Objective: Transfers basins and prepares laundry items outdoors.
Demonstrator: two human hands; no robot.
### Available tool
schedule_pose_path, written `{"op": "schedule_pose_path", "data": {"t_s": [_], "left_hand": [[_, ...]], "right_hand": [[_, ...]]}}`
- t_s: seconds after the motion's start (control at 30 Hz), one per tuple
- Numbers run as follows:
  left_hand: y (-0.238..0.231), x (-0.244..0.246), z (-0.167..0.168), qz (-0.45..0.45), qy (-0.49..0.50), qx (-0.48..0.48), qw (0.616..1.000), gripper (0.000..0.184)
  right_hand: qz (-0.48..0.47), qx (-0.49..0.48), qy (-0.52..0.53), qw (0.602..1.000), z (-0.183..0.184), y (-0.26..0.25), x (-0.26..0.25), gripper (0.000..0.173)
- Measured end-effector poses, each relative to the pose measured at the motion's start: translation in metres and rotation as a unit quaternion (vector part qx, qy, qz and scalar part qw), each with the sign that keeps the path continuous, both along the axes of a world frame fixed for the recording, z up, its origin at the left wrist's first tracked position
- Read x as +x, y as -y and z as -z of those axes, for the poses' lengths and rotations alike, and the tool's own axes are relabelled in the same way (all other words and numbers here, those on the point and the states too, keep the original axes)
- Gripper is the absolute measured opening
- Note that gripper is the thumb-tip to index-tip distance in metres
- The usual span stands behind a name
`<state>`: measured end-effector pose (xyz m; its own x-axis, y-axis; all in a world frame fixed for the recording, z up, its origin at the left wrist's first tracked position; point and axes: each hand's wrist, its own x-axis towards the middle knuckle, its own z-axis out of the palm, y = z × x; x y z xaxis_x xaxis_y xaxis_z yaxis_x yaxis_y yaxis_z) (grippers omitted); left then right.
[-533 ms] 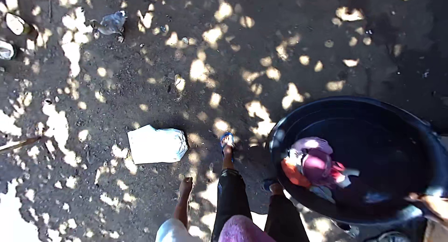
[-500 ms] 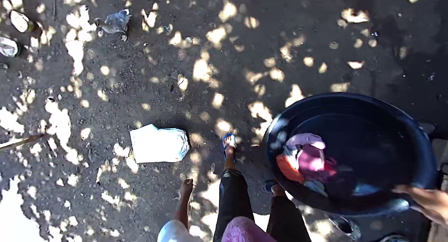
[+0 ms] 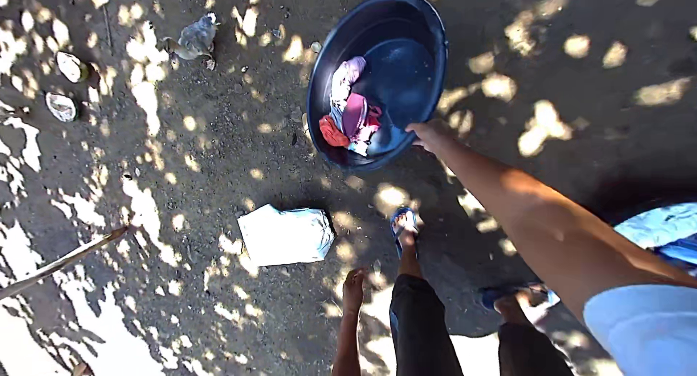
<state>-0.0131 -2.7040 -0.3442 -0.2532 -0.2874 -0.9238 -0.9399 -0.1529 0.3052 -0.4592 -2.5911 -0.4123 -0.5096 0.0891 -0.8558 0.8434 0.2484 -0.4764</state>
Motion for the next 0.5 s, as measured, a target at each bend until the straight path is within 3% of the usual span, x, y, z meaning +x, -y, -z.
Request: {"op": "schedule_pose_path", "data": {"t_s": [0.1, 0.23, 0.33, 0.37, 0.43, 0.5], "left_hand": [[0.001, 0.014, 0.017, 0.023, 0.038, -0.022, 0.999, 0.036], [-0.008, 0.029, 0.041, 0.058, 0.103, -0.002, 0.993, 0.038], [-0.02, 0.025, 0.048, 0.105, 0.118, 0.005, 0.987, 0.038], [-0.023, 0.018, 0.047, 0.138, 0.115, 0.006, 0.984, 0.038], [-0.032, 0.002, 0.041, 0.222, 0.101, 0.026, 0.969, 0.04], [-0.048, -0.001, 0.036, 0.324, 0.128, 0.076, 0.934, 0.048]], "right_hand": [[0.003, -0.012, -0.003, 1.0, 0.024, 0.011, -0.005, 0.06], [-0.003, 0.022, 0.011, 1.0, 0.039, -0.043, 0.005, 0.082], [-0.078, -0.033, 0.033, 0.996, 0.03, -0.114, 0.049, 0.057], [-0.135, -0.047, 0.0, 0.99, 0.033, -0.143, 0.076, 0.051], [-0.263, 0.037, -0.144, 0.953, 0.04, -0.198, 0.146, 0.042], [-0.382, 0.079, 0.088, 0.916, 0.002, -0.242, 0.167, 0.044]]}}
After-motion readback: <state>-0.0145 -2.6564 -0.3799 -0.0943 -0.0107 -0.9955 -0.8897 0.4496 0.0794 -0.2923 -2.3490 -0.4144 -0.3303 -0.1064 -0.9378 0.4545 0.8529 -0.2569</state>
